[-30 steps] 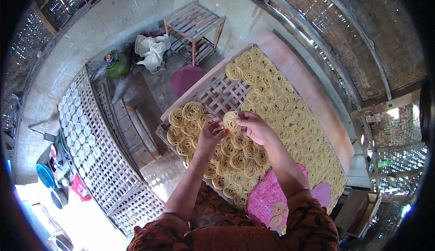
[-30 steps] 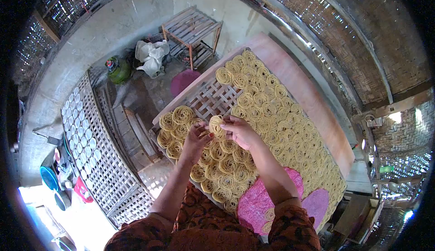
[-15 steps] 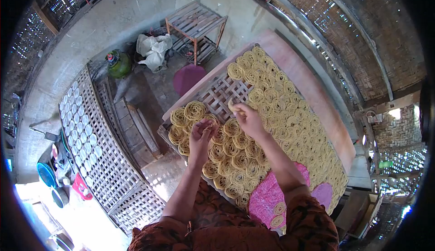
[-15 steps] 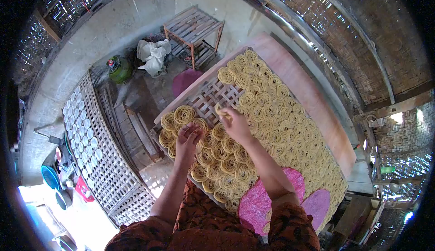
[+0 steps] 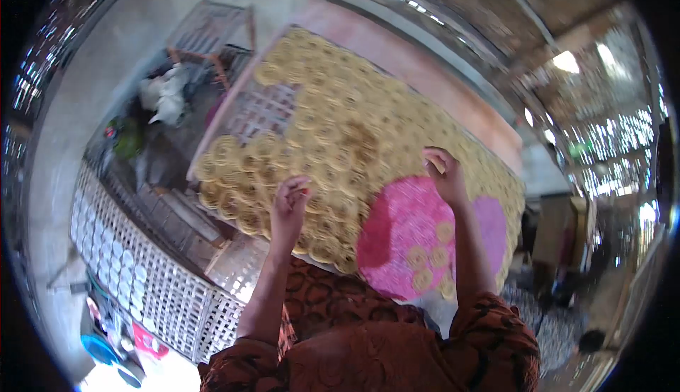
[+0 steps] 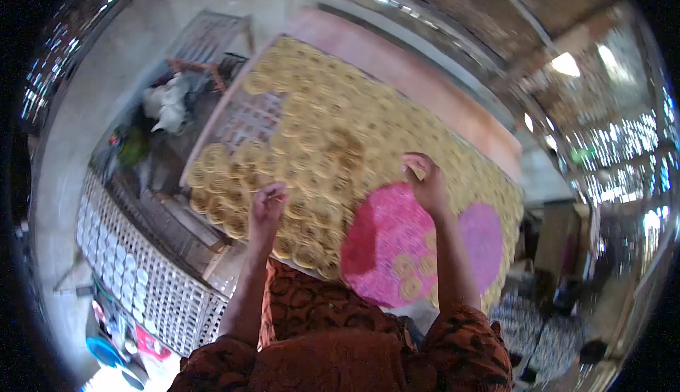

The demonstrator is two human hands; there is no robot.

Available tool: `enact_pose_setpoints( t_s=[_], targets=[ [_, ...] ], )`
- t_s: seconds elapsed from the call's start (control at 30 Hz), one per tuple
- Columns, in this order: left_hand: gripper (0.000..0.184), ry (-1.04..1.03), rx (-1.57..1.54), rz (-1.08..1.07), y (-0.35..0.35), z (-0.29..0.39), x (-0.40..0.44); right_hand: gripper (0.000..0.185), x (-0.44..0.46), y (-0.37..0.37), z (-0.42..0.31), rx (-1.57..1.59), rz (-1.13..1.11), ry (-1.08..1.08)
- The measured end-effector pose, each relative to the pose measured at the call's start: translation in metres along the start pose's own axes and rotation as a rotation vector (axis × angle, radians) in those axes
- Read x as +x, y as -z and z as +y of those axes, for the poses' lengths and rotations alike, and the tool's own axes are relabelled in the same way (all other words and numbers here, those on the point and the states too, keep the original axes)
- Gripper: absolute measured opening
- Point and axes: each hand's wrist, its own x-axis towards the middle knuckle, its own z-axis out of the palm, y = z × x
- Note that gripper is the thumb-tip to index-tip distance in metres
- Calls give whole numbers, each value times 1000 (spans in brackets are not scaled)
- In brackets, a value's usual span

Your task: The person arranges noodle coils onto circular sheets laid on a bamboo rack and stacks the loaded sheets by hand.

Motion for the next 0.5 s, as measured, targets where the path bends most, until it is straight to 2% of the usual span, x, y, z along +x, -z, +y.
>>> enact_pose_setpoints(
  t_s=[0.03, 0.1, 0.17, 0.2, 0.23, 0.27, 0.3, 0.4, 0.43, 0.47, 0.5],
  targets=[
    [28, 156, 95, -172, -22, 2, -18, 26, -25, 26, 26, -18, 35, -29],
    [32, -6, 249, -527, -69, -21, -51, 30, -80, 57, 82, -222, -120, -221],
    [34, -108, 311, -811, -112, -35, -82, 34, -135, 59, 139, -272, -162, -299],
    [34, -113, 318, -830, -133, -43, -99, 39, -160, 58, 159, -320, -228, -359],
    [33, -212, 550, -857, -154, -52, -115, 39, -181, 54, 170, -313, -211, -364],
    [33, -312, 781, -870, -172, -61, -127, 41, -199, 46, 176, -401, -102, -311],
    [33, -324, 788, -875, -188, -67, -132, 43, -206, 41, 177, -489, 7, -254],
    [32, -344, 857, -867, -218, -97, -145, 43, -217, 37, 179, -451, 104, -217],
    [28, -398, 982, -854, -226, -112, -144, 37, -216, 43, 179, -470, -43, -214],
    [25, -453, 1105, -839, -232, -111, -144, 37, -217, 44, 177, -463, -35, -217],
    [25, -459, 1110, -845, -237, -110, -145, 31, -217, 43, 175, -561, -28, -114]
  ],
)
